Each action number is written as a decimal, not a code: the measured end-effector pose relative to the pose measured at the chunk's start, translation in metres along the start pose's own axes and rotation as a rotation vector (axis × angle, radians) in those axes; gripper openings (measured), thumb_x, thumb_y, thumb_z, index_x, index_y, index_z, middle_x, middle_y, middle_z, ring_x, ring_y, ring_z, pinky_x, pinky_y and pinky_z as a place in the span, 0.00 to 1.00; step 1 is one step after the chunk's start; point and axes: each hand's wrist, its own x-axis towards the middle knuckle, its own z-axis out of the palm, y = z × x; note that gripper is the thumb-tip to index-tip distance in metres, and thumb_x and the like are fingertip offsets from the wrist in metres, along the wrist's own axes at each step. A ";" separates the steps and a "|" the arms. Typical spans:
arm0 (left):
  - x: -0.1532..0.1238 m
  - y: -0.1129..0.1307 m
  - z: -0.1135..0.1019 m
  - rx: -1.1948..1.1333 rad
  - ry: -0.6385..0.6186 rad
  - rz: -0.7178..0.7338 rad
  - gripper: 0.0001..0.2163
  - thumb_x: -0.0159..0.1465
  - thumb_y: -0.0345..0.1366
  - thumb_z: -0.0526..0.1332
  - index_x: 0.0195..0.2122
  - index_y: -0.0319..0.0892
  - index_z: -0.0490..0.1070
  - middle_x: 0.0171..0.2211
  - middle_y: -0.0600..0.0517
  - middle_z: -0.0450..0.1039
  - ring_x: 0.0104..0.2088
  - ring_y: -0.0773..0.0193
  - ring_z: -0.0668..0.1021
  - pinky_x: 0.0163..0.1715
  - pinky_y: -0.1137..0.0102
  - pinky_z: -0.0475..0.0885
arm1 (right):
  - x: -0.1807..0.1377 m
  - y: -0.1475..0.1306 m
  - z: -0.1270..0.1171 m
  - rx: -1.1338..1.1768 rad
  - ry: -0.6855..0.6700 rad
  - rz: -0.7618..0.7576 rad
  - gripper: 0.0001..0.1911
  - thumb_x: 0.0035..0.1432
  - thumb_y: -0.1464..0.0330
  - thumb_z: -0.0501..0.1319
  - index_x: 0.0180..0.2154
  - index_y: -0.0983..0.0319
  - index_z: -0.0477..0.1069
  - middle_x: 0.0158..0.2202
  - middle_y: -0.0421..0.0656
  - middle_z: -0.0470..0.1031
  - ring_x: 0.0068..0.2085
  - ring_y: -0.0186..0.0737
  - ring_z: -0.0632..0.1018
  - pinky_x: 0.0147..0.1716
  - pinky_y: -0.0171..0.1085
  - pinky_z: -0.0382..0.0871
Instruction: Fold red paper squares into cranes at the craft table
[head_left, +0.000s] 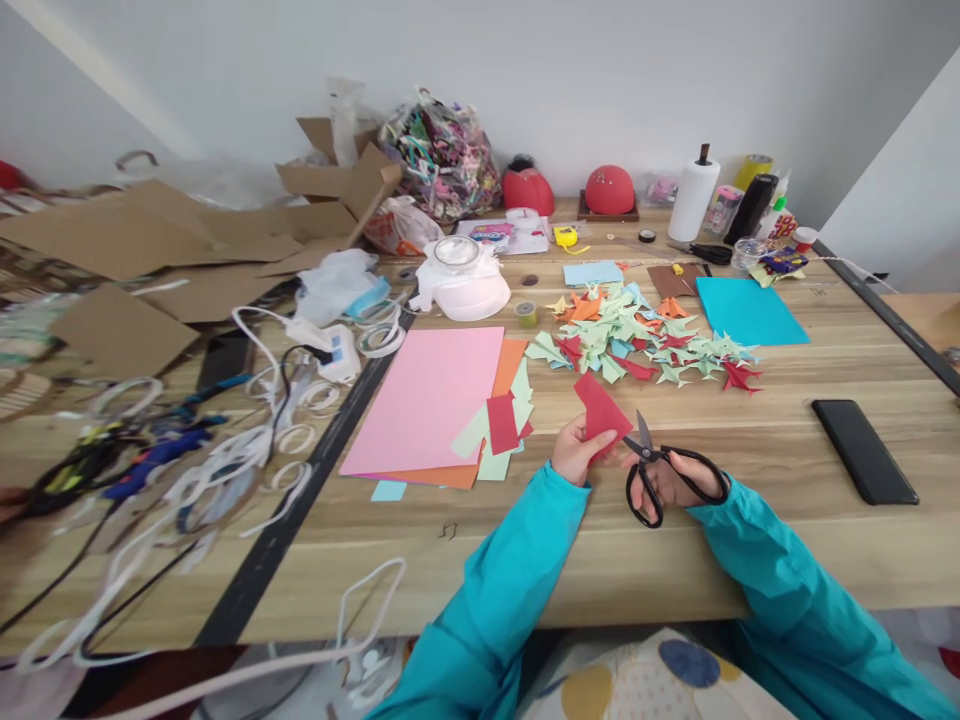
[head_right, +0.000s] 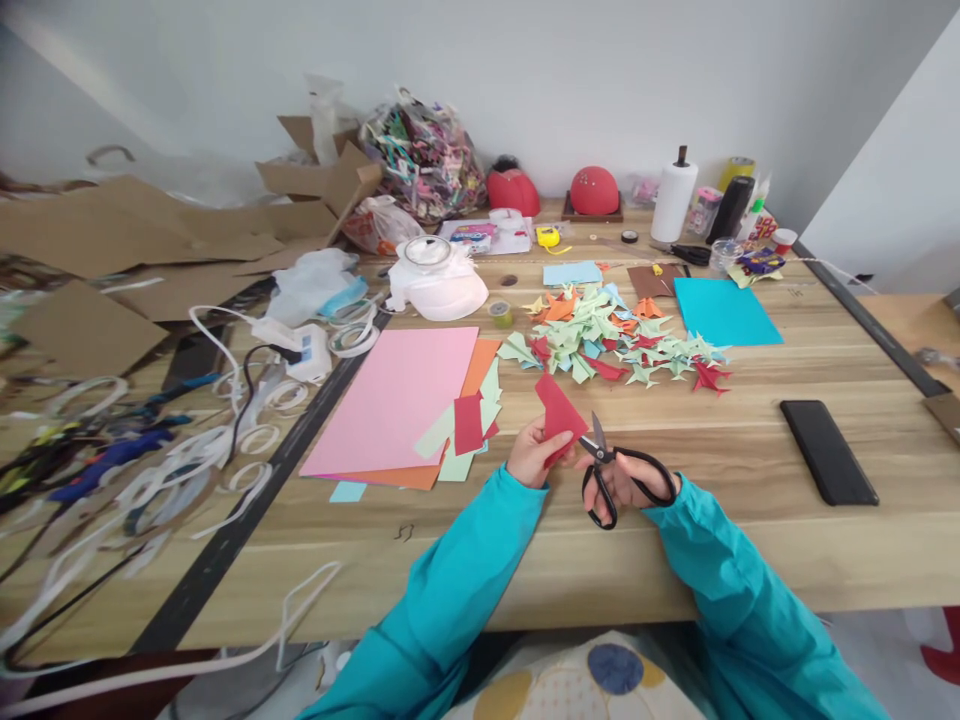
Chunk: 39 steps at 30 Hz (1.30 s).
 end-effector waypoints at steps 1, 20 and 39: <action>-0.001 0.000 0.000 -0.003 -0.007 -0.010 0.15 0.46 0.38 0.69 0.32 0.35 0.71 0.23 0.50 0.74 0.18 0.68 0.73 0.15 0.75 0.65 | 0.000 0.000 0.000 0.001 0.006 -0.010 0.32 0.54 0.49 0.52 0.50 0.67 0.57 0.33 0.50 0.73 0.28 0.40 0.75 0.27 0.39 0.68; -0.003 0.003 -0.001 -0.167 -0.141 -0.280 0.18 0.44 0.38 0.69 0.34 0.32 0.74 0.27 0.45 0.76 0.20 0.64 0.75 0.14 0.74 0.68 | 0.001 -0.003 0.002 -0.063 0.089 -0.001 0.41 0.53 0.44 0.48 0.59 0.61 0.41 0.35 0.51 0.74 0.29 0.43 0.77 0.27 0.41 0.69; -0.003 -0.004 0.001 0.002 -0.210 -0.190 0.20 0.47 0.43 0.67 0.35 0.31 0.73 0.25 0.46 0.74 0.17 0.69 0.72 0.11 0.77 0.63 | 0.002 0.003 0.005 0.021 0.030 -0.020 0.41 0.51 0.53 0.60 0.59 0.62 0.42 0.39 0.51 0.73 0.37 0.44 0.77 0.38 0.47 0.67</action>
